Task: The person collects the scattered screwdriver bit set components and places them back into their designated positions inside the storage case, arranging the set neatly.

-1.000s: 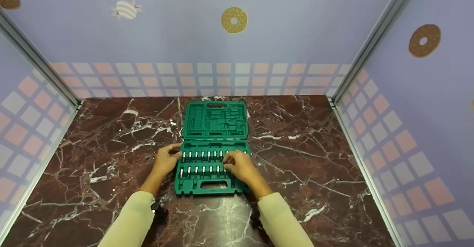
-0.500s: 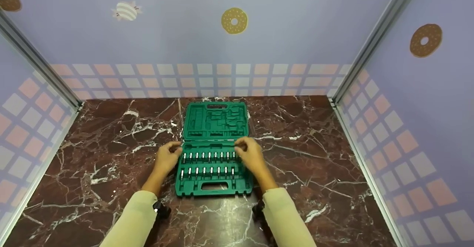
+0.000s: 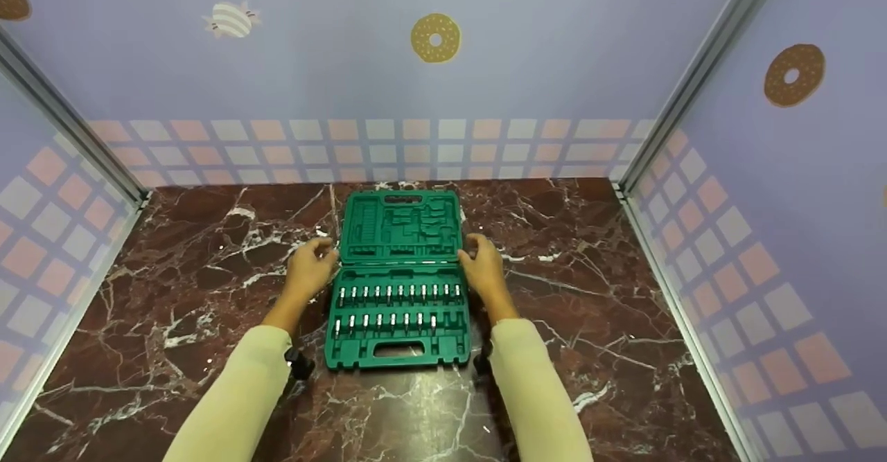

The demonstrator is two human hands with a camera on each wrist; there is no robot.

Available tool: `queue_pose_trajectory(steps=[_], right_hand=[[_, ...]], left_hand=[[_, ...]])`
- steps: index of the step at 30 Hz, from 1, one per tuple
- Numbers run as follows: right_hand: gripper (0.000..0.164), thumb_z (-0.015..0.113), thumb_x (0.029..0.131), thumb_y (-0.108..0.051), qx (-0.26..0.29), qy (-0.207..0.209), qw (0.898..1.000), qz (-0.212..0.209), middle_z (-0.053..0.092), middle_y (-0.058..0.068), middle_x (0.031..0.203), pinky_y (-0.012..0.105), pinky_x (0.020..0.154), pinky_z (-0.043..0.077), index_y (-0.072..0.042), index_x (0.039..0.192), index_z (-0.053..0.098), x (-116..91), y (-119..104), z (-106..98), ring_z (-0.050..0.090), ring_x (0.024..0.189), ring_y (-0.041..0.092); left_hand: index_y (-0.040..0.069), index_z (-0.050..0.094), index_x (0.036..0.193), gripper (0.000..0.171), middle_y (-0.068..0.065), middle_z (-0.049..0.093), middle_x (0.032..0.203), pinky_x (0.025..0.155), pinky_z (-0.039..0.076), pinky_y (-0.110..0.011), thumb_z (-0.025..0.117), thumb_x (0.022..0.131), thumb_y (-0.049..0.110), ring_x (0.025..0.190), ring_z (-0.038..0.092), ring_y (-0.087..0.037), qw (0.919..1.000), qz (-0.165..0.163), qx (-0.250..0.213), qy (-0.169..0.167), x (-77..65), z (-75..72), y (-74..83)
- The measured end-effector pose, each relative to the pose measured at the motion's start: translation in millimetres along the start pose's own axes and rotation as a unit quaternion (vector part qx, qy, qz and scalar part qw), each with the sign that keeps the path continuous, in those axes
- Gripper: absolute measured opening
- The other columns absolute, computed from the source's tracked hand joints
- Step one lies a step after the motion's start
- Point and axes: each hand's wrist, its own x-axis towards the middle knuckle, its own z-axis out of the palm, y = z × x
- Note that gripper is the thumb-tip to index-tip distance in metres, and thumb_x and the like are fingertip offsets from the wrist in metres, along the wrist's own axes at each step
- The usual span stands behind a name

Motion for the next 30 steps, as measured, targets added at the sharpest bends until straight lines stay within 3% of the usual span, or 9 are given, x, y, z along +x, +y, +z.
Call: queue_pose_trajectory(steps=[7,13,19,25,30], right_hand=[[0.051,0.058,0.106,-0.02,-0.064,-0.057,0.996,0.031,0.058,0.028,0.142,0.054,0.111,0.044,0.004,0.149,0.048,18.9,-7.1,7.8,0.055,0.133,0.042],[0.052,0.054,0.108,-0.02,-0.062,-0.09,0.992,0.066,0.054,0.03,0.145,0.054,0.113,0.043,0.008,0.15,0.045,23.4,-8.2,9.6,0.052,0.137,0.041],[0.046,0.054,0.107,-0.014,-0.038,-0.091,0.992,0.075,0.057,0.031,0.141,0.053,0.109,0.046,0.01,0.146,0.049,25.2,-7.2,10.7,0.056,0.131,0.042],[0.045,0.055,0.106,-0.009,-0.006,-0.078,0.993,0.093,0.055,0.033,0.142,0.053,0.111,0.045,0.012,0.146,0.048,26.6,-7.8,13.1,0.054,0.133,0.043],[0.044,0.055,0.106,-0.007,0.026,-0.071,0.991,0.112,0.055,0.031,0.143,0.052,0.111,0.045,0.012,0.145,0.049,25.1,-7.6,15.7,0.054,0.133,0.041]], left_hand=[[-0.004,0.058,0.142,0.044,-0.023,0.067,0.129,0.1,0.053,-0.047,0.062,0.103,0.017,0.12,0.065,-0.036,0.9984,-0.047,-0.013,-0.028,19.0,-2.1,-1.8],[-0.008,0.055,0.144,0.047,-0.027,0.065,0.134,0.107,0.05,-0.047,0.061,0.104,0.017,0.128,0.062,-0.038,0.9957,-0.072,-0.014,-0.057,31.4,11.3,-2.9],[-0.005,0.064,0.135,0.037,-0.024,0.07,0.125,0.104,0.051,-0.046,0.063,0.101,0.01,0.123,0.064,-0.037,0.9965,-0.078,-0.007,-0.029,33.2,23.0,-6.2],[-0.004,0.07,0.127,0.03,-0.022,0.072,0.119,0.102,0.052,-0.047,0.065,0.098,0.004,0.118,0.065,-0.037,0.9977,-0.068,-0.006,-0.005,32.3,24.8,-6.4],[-0.003,0.072,0.124,0.028,-0.021,0.073,0.119,0.102,0.052,-0.048,0.066,0.097,0.003,0.117,0.066,-0.037,0.9968,-0.078,-0.013,0.007,30.4,25.7,-6.4]])
